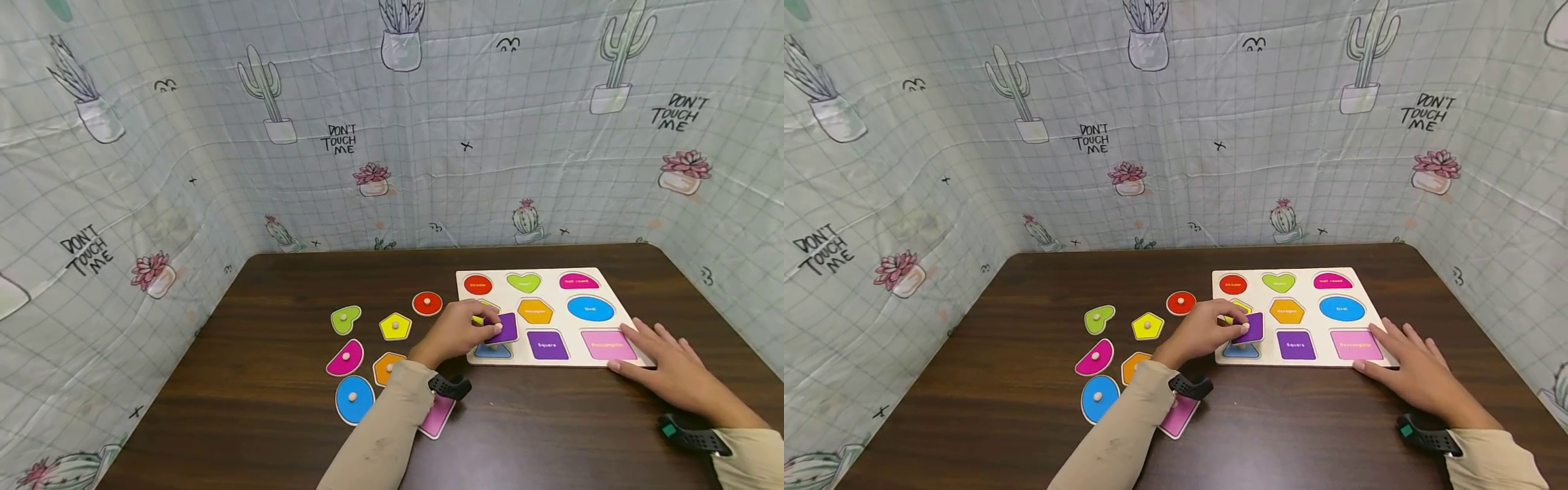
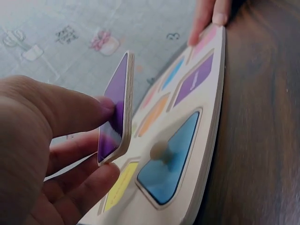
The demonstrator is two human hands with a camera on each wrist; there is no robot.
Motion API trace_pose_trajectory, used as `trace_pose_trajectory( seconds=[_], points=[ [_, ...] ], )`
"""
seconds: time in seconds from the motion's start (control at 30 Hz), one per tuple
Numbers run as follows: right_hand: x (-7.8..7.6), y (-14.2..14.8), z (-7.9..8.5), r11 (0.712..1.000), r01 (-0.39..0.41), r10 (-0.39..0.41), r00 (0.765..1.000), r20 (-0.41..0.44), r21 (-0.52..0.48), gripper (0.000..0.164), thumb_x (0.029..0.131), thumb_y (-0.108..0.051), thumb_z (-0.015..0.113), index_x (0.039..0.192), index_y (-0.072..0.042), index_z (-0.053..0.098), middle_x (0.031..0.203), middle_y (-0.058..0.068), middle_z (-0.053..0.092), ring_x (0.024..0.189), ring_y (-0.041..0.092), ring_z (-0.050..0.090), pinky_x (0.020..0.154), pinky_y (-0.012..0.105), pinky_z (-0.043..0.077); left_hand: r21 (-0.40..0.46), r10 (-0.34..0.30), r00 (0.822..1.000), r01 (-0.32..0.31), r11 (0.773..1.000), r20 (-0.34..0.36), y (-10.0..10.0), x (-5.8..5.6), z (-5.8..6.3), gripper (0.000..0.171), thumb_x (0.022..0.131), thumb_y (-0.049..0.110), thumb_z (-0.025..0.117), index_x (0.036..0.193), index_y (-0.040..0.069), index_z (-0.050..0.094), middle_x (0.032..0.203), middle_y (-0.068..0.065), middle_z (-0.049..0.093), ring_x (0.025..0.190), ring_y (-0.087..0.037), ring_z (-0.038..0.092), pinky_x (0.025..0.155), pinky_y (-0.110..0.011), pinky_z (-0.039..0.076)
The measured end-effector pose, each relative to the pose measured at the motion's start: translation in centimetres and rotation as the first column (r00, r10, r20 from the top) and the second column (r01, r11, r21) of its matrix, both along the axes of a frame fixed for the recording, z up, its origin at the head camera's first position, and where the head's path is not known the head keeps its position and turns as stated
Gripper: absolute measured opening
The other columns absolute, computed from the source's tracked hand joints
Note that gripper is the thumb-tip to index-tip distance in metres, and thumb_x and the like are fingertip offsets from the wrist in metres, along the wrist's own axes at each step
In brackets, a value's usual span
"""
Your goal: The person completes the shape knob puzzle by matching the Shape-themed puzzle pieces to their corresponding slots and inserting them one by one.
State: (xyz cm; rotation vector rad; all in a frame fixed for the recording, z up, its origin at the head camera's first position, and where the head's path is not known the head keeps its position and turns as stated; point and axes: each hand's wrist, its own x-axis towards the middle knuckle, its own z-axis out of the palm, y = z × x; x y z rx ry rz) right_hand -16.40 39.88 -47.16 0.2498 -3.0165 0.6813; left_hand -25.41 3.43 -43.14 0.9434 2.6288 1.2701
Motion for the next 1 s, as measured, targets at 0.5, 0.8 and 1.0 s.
trace_pose_trajectory(
  seconds=[0.5,0.8,1.0],
  points=[
    [0.1,0.0,0.1,1.000,0.003,-0.003,1.000,-0.002,-0.001,0.084,0.094,-0.047,0.066,0.150,0.007,0.034,0.153,0.039,0.021,0.139,0.064,0.006,0.106,0.075,-0.008,-0.013,0.053,0.998,-0.053,0.999,0.018,1.5,0.2,0.4,0.012,0.092,0.027,0.074,0.098,0.018,0.079,0.102,0.011,0.070,0.100,-0.008,0.059,0.087,-0.022,0.046],
    [0.0,-0.1,0.2,1.000,0.007,-0.007,1.000,0.006,0.004,0.085,0.094,-0.048,0.065,0.150,0.007,0.034,0.153,0.039,0.020,0.140,0.064,0.005,0.107,0.074,-0.010,-0.022,0.028,1.000,-0.028,0.999,0.006,2.5,0.3,0.5,0.009,0.092,0.025,0.074,0.093,0.017,0.078,0.102,0.010,0.070,0.096,-0.008,0.059,0.083,-0.016,0.045],
    [0.1,-0.2,0.3,1.000,0.009,-0.009,1.000,0.015,0.006,0.085,0.094,-0.048,0.065,0.150,0.007,0.034,0.153,0.039,0.020,0.140,0.064,0.005,0.107,0.075,-0.009,-0.023,0.016,0.999,-0.017,1.000,-0.029,3.5,0.3,0.4,0.008,0.091,0.023,0.075,0.093,0.016,0.078,0.096,0.010,0.069,0.091,-0.008,0.060,0.079,-0.013,0.044]
  ],
)
